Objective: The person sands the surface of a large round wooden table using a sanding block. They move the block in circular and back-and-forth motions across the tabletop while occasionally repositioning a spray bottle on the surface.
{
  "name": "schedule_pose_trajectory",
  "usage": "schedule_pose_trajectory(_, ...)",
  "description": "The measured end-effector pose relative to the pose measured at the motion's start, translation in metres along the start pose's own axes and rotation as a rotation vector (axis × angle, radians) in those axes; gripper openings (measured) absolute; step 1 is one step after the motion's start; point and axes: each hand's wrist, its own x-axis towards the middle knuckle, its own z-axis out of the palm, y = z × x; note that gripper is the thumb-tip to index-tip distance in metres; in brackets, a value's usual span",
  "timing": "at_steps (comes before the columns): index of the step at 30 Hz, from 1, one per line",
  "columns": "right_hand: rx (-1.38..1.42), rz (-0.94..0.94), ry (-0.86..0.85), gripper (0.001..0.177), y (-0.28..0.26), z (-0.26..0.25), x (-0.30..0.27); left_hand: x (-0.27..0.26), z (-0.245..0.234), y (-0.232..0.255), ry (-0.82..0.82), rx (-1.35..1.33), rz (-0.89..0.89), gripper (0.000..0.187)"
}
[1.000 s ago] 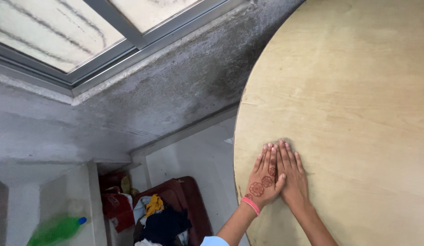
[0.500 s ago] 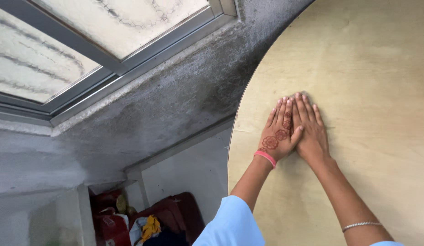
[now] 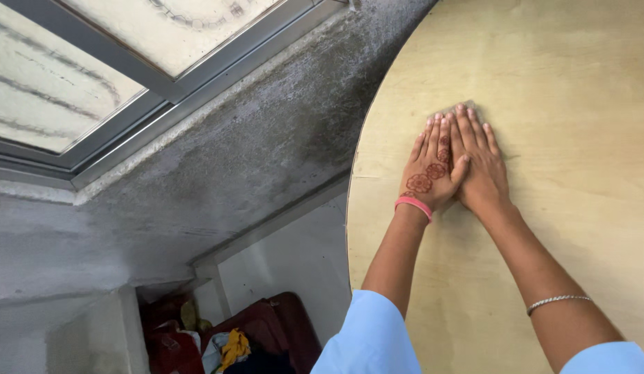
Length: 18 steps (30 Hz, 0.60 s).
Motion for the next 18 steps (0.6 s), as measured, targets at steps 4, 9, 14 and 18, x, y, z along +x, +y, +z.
schedule_pose_trajectory(4,-0.016,0.028,-0.011,0.072,-0.021,-0.012,-0.057,-0.056,-0.012,0.029,-0.041,-0.014,0.007,0.081)
schedule_pose_trajectory(9,0.028,0.102,-0.037,0.069,-0.05,-0.034,-0.14,-0.134,-0.032,0.07,-0.136,-0.105,0.009,0.083)
schedule_pose_trajectory(14,0.014,0.156,-0.056,0.071,-0.081,-0.056,-0.237,-0.22,-0.065,0.12,-0.239,-0.241,0.013,0.083)
schedule_pose_trajectory(18,-0.008,0.211,-0.053,0.07,-0.088,-0.067,-0.285,-0.252,-0.078,0.138,-0.345,-0.377,0.035,0.081)
